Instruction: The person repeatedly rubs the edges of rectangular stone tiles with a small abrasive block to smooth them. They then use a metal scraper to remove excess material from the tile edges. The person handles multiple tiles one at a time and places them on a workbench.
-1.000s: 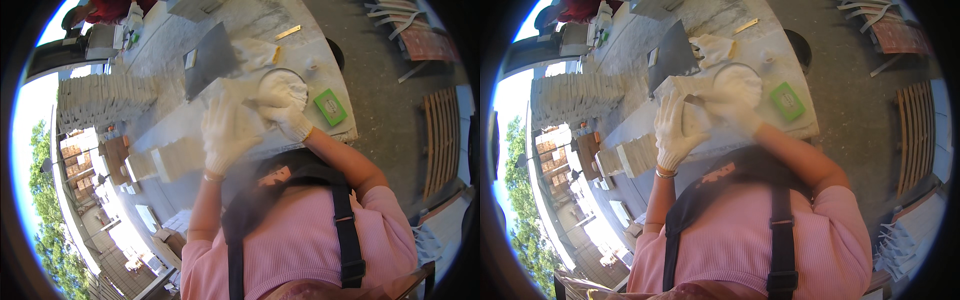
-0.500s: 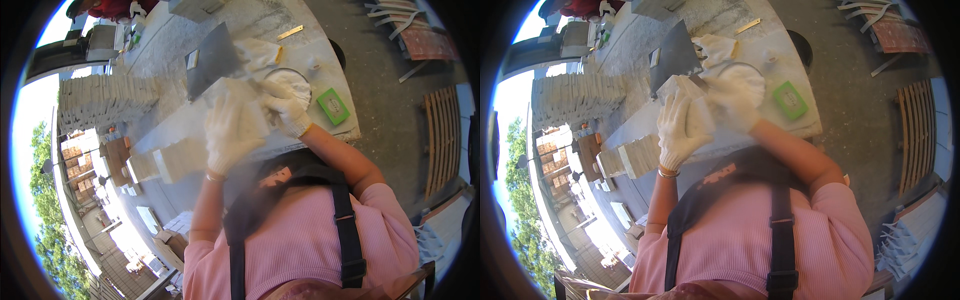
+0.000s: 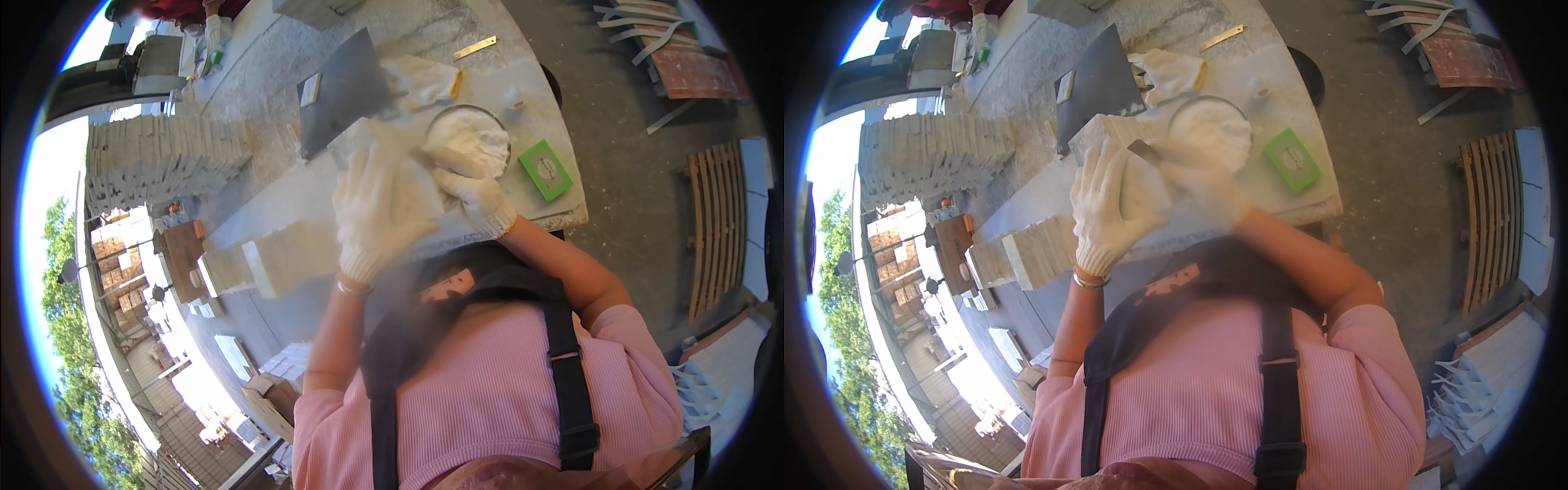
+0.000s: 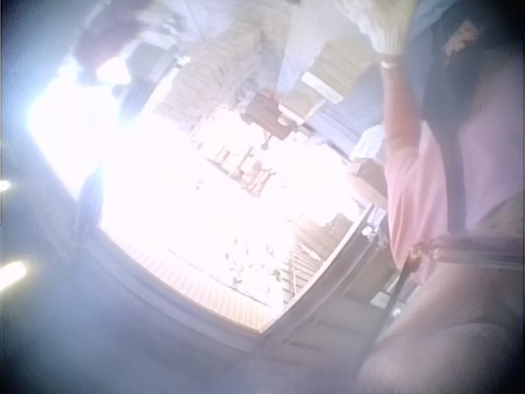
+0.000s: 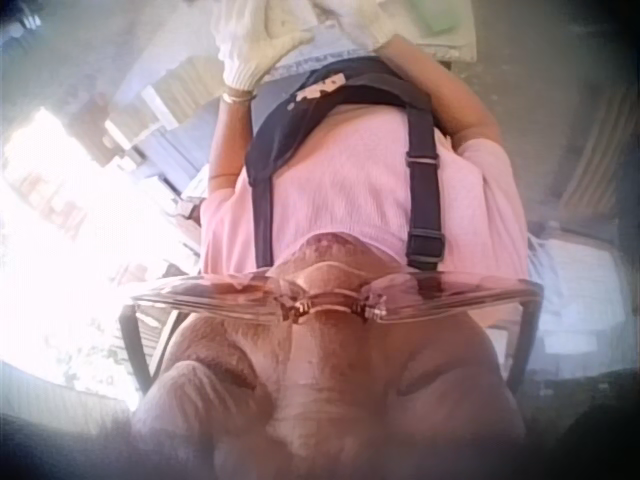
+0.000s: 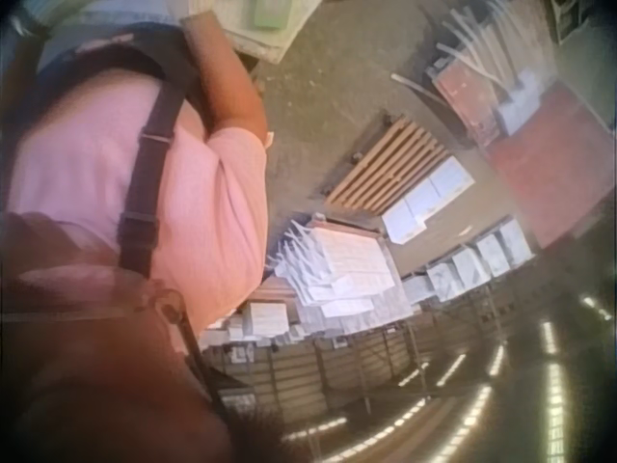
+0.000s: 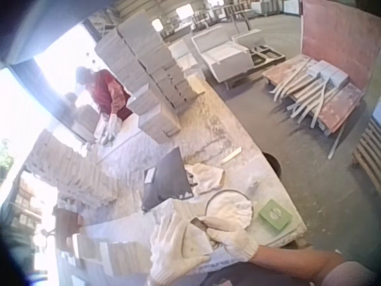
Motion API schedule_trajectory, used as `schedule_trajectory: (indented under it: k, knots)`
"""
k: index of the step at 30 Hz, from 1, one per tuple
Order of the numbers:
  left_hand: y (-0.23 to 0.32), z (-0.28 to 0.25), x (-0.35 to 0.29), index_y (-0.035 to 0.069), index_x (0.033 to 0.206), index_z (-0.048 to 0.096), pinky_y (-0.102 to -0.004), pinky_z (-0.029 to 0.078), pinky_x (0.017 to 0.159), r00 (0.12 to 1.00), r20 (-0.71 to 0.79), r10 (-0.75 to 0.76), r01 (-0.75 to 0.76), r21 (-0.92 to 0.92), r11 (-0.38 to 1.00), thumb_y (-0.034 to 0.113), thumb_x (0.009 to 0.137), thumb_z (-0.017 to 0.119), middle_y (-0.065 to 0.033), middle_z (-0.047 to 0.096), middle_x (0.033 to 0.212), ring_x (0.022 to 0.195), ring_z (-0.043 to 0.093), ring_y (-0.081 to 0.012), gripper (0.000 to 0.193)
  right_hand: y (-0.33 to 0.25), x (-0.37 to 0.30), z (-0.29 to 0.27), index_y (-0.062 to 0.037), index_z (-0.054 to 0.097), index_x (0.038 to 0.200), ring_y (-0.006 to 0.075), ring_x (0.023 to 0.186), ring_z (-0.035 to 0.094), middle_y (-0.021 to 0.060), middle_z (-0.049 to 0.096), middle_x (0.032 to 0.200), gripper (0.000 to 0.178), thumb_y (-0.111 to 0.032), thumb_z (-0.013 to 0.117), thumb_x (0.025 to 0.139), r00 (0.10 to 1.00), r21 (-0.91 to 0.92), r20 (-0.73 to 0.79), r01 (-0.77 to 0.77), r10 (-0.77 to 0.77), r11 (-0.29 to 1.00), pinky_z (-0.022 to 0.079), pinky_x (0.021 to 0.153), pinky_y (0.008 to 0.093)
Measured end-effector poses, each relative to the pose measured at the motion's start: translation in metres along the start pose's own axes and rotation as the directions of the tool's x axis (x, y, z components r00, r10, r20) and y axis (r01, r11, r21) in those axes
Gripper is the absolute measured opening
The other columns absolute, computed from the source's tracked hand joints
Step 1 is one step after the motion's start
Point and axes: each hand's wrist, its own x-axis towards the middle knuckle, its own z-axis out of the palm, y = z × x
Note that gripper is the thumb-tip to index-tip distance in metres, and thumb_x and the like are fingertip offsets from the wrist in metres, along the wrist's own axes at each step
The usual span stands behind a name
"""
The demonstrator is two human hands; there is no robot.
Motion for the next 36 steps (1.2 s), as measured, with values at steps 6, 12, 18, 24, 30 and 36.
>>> schedule_trajectory:
  k: [6, 12, 18, 24, 30, 36]
  knots:
    - [0.000, 0.001, 0.001, 0.005, 0.139, 0.055, -0.0570, 0.034, 0.111, 0.999, -0.013, 0.038, -0.037, 0.057, 0.998, 0.034, 0.048, 0.096, -0.0182, 0.051, 0.150, 0.142, 0.041, -0.0421, 0.103, -0.004, -0.028, 0.001, 0.0039, 0.060, 0.136, 0.0093, 0.073, 0.057, 0.0121, 0.070, 0.119, 0.040, -0.004, 0.059, 0.097, 0.998, 0.103, 0.045, -0.036, 0.032, 0.994, 0.048, 0.062, 0.0247]
    - [-0.002, -0.001, 0.001, 0.006, 0.142, 0.054, -0.0578, 0.032, 0.113, 0.999, 0.012, 0.034, -0.035, 0.029, 0.999, 0.034, 0.050, 0.095, -0.0170, 0.051, 0.151, 0.145, 0.039, -0.0421, 0.105, -0.015, 0.008, 0.003, -0.0011, 0.056, 0.144, 0.0064, 0.079, 0.059, 0.0046, 0.069, 0.119, 0.043, -0.012, 0.054, 0.102, 1.000, -0.059, 0.027, 0.011, -0.009, 0.998, 0.049, 0.067, 0.0229]
    - [-0.003, 0.001, 0.000, 0.007, 0.142, 0.054, -0.0574, 0.032, 0.112, 0.999, -0.006, 0.033, -0.032, 0.056, 0.998, 0.035, 0.050, 0.095, -0.0167, 0.051, 0.150, 0.144, 0.039, -0.0424, 0.105, -0.002, -0.009, 0.006, -0.0005, 0.056, 0.143, 0.0063, 0.080, 0.057, 0.0047, 0.067, 0.118, 0.043, -0.008, 0.055, 0.101, 1.000, -0.033, 0.024, 0.020, -0.019, 0.999, 0.048, 0.068, 0.0231]
    - [0.001, -0.003, 0.001, 0.004, 0.142, 0.053, -0.0550, 0.029, 0.118, 0.998, 0.055, 0.000, -0.002, 0.028, 1.000, 0.034, 0.052, 0.092, -0.0209, 0.043, 0.158, 0.147, 0.035, -0.0430, 0.103, -0.004, -0.028, 0.002, -0.0007, 0.058, 0.140, 0.0069, 0.071, 0.055, 0.0067, 0.070, 0.111, 0.041, -0.006, 0.059, 0.099, 0.997, 0.018, 0.072, -0.012, 0.011, 1.000, 0.046, 0.063, 0.0221]
    - [0.000, -0.005, 0.000, 0.005, 0.142, 0.053, -0.0552, 0.028, 0.118, 0.999, 0.049, 0.006, -0.008, 0.037, 0.999, 0.035, 0.053, 0.092, -0.0201, 0.044, 0.157, 0.147, 0.036, -0.0434, 0.102, -0.016, 0.006, 0.015, -0.0044, 0.054, 0.146, 0.0069, 0.072, 0.054, 0.0039, 0.068, 0.105, 0.043, -0.009, 0.050, 0.103, 0.998, 0.038, -0.050, 0.034, -0.032, 0.999, 0.045, 0.062, 0.0242]
    - [-0.005, 0.003, -0.002, 0.005, 0.137, 0.057, -0.0549, 0.033, 0.111, 0.999, -0.019, 0.048, -0.046, 0.069, 0.997, 0.036, 0.052, 0.094, -0.0185, 0.051, 0.149, 0.141, 0.041, -0.0411, 0.098, -0.003, -0.034, 0.009, -0.0046, 0.056, 0.145, 0.0062, 0.071, 0.052, 0.0015, 0.063, 0.100, 0.045, -0.006, 0.051, 0.100, 0.999, 0.004, 0.036, -0.010, 0.010, 1.000, 0.043, 0.061, 0.0238]
